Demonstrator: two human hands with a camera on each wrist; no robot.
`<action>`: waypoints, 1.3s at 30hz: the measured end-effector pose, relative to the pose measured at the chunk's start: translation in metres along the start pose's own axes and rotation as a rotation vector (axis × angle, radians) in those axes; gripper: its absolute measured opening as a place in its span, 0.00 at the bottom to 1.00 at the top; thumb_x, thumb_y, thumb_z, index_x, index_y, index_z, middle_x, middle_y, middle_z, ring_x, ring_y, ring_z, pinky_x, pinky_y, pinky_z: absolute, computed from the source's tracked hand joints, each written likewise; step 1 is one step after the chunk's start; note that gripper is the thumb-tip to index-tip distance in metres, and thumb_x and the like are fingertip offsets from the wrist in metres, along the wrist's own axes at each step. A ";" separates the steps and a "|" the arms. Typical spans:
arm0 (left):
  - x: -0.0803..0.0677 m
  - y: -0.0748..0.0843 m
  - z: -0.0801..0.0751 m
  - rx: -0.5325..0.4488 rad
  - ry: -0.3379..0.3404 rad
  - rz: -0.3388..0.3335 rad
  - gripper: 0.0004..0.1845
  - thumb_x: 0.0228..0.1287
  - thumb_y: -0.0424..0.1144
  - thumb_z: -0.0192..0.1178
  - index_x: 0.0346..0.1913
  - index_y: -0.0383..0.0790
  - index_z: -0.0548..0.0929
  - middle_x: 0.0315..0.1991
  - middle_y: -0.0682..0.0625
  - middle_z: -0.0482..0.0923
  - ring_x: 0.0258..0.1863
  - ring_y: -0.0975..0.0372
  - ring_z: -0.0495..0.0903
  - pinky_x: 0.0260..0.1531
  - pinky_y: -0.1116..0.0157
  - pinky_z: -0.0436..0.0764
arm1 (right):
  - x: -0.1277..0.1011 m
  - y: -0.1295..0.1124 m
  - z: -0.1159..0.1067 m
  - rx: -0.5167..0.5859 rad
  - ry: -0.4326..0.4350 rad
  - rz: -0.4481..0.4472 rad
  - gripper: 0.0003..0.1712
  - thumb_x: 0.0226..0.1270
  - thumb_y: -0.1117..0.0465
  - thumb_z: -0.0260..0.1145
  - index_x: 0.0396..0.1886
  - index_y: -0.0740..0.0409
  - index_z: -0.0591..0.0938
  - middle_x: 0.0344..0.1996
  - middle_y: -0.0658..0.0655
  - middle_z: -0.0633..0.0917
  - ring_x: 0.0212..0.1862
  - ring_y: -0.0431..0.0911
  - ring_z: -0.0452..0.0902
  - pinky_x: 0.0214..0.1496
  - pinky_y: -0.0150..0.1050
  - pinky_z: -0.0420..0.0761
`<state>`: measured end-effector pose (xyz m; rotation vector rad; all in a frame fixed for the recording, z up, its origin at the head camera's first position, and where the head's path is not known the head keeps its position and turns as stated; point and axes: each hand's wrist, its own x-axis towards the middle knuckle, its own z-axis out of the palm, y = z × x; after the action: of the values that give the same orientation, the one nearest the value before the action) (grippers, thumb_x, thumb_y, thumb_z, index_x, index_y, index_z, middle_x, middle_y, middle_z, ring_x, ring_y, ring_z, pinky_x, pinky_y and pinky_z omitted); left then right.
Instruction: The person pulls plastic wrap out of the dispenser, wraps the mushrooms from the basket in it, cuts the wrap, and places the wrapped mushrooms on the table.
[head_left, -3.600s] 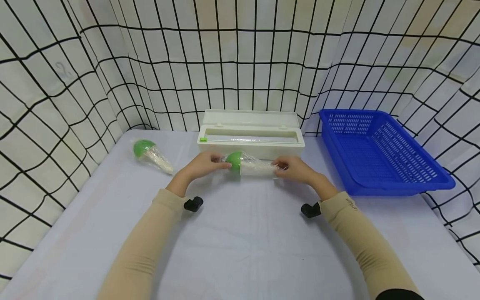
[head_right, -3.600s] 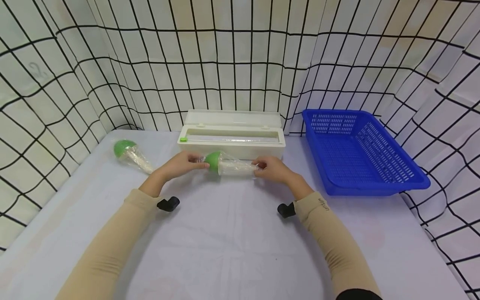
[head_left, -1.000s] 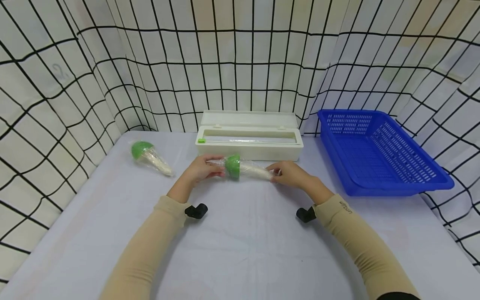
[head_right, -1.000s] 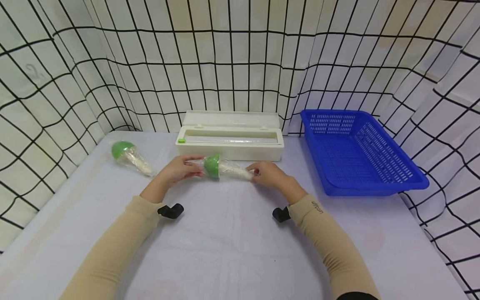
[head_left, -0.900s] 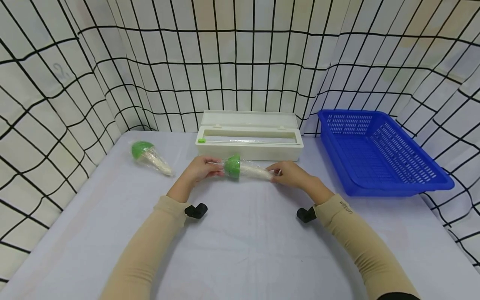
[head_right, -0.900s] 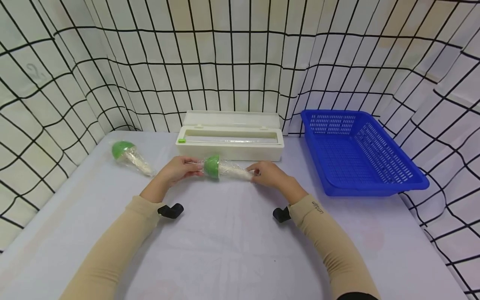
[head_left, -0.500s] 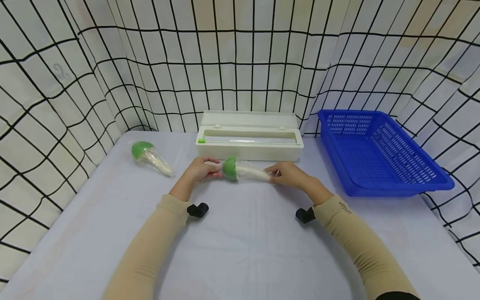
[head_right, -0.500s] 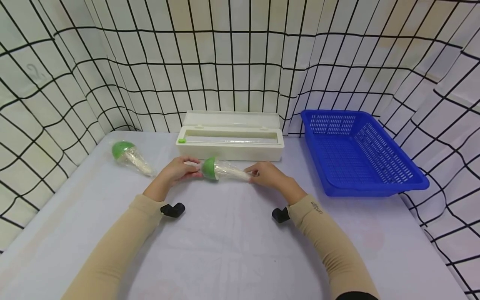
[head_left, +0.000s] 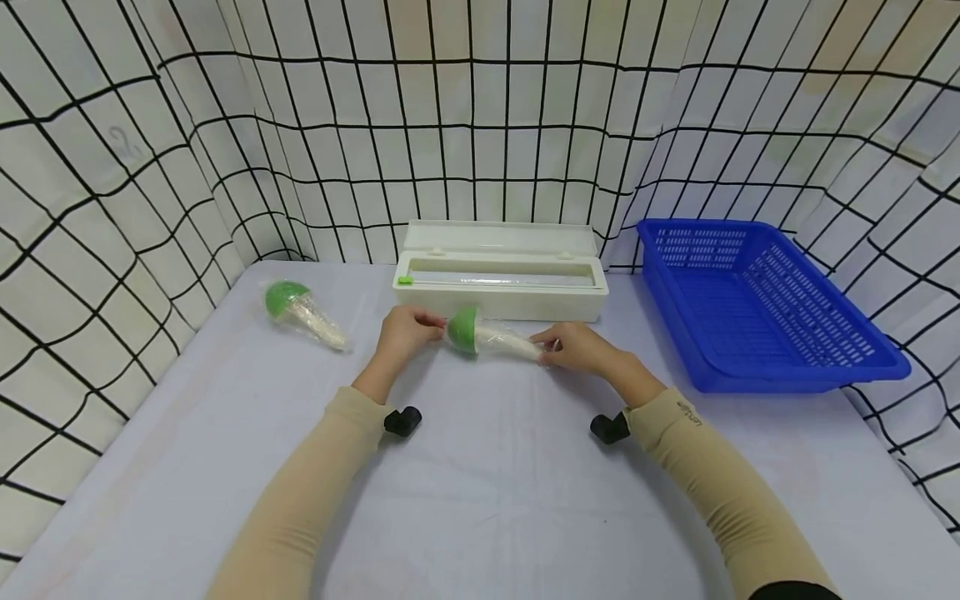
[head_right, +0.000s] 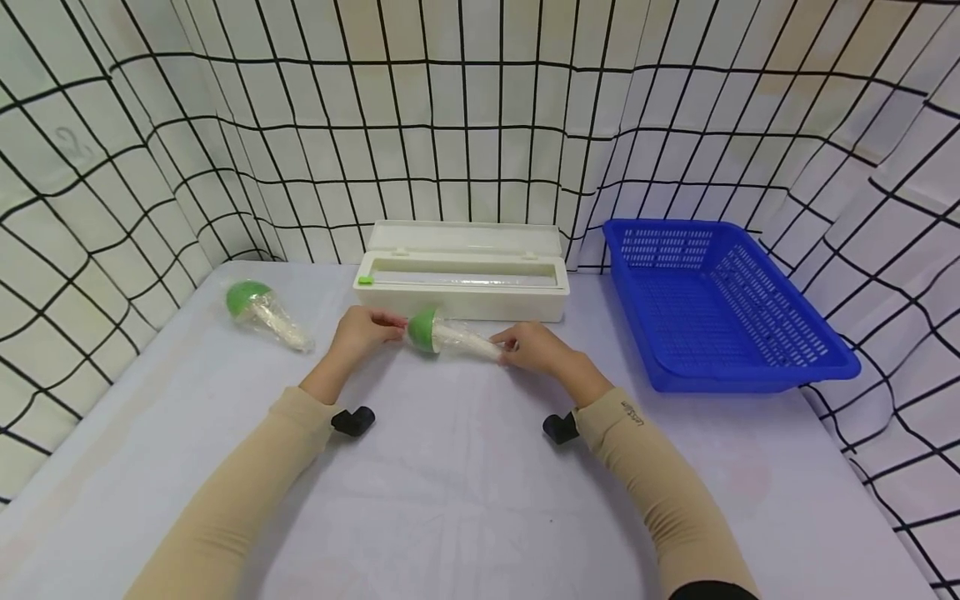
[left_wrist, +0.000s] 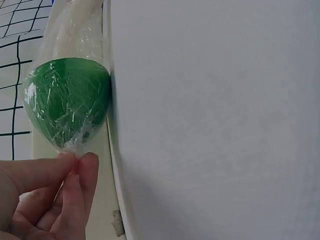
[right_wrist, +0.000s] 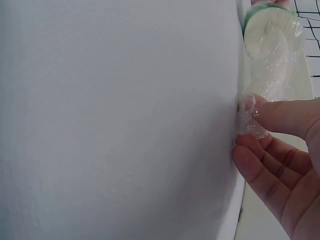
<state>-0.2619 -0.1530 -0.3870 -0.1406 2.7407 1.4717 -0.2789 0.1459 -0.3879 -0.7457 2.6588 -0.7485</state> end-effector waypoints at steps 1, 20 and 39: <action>0.000 0.002 -0.001 0.014 -0.012 0.001 0.12 0.62 0.30 0.69 0.48 0.31 0.90 0.48 0.40 0.87 0.50 0.52 0.82 0.48 0.62 0.79 | 0.000 0.000 0.000 -0.001 0.003 -0.004 0.25 0.67 0.64 0.73 0.63 0.63 0.83 0.40 0.58 0.87 0.37 0.44 0.78 0.39 0.36 0.79; 0.000 0.010 -0.003 0.031 -0.154 -0.013 0.24 0.61 0.40 0.75 0.57 0.31 0.84 0.49 0.39 0.85 0.48 0.51 0.83 0.50 0.56 0.79 | -0.003 0.002 0.003 -0.034 0.087 -0.067 0.30 0.60 0.68 0.76 0.64 0.65 0.82 0.42 0.59 0.86 0.35 0.45 0.77 0.37 0.38 0.77; -0.001 0.001 -0.006 -0.293 -0.185 -0.082 0.18 0.66 0.34 0.71 0.52 0.23 0.83 0.37 0.44 0.86 0.32 0.61 0.87 0.48 0.60 0.85 | -0.011 0.009 0.003 0.226 0.185 -0.021 0.17 0.65 0.71 0.70 0.54 0.66 0.86 0.48 0.64 0.86 0.45 0.53 0.84 0.43 0.41 0.83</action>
<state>-0.2605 -0.1571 -0.3823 -0.1145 2.3376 1.7570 -0.2727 0.1574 -0.3936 -0.6744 2.6664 -1.1521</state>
